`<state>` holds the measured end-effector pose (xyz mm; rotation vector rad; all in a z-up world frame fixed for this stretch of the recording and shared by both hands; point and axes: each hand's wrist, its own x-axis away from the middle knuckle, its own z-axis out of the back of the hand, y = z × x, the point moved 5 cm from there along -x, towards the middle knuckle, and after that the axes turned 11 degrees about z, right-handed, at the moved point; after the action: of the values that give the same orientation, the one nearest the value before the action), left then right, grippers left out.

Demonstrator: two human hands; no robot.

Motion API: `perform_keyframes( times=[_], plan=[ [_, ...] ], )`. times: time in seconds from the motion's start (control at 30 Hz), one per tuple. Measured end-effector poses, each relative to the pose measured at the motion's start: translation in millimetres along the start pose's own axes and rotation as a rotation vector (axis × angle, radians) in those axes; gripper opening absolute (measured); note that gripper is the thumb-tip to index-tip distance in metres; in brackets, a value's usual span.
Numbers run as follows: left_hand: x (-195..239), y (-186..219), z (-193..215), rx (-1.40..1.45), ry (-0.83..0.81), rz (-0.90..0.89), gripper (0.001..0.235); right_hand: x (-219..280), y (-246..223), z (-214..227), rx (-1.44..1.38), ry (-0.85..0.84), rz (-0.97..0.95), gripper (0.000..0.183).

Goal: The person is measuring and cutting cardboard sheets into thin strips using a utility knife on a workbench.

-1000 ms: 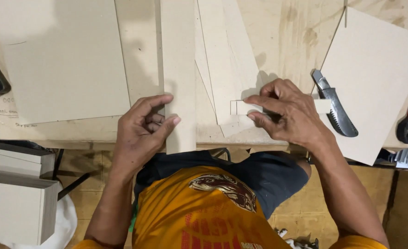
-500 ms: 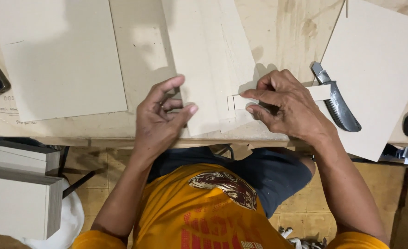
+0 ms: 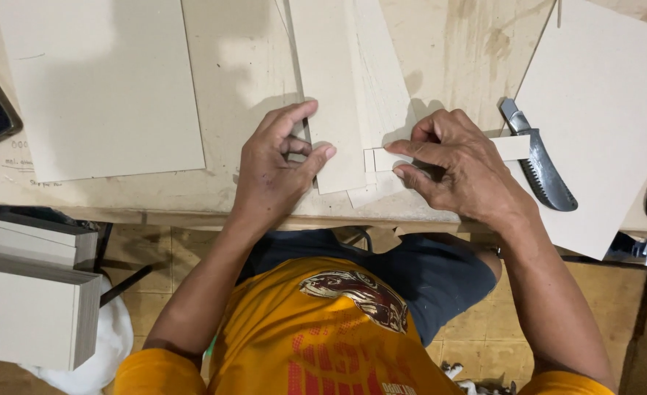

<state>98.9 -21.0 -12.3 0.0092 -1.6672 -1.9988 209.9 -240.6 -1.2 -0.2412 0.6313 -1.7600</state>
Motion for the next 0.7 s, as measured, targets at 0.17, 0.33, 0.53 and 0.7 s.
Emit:
perform_keyframes(
  times=[0.17,0.33,0.53,0.7],
  plan=[
    [-4.1,3.3,-12.0,-0.388,0.027,-0.059,0.053,0.6,0.4,-0.3,-0.001,0.005,-0.006,0.038],
    [8.4,9.4,-23.5,-0.649,0.098,-0.474,0.026,0.1,-1.3,0.1,-0.008,-0.005,-0.015,0.040],
    [24.3,-3.7,-33.3,-0.799,-0.134,-0.660,0.039,0.0,-1.8,0.4,0.009,-0.014,-0.003,0.042],
    [32.0,2.7,-29.7,-0.706,-0.055,-0.822,0.025,-4.3,-6.7,3.4,0.003,0.004,0.019,0.038]
  ],
)
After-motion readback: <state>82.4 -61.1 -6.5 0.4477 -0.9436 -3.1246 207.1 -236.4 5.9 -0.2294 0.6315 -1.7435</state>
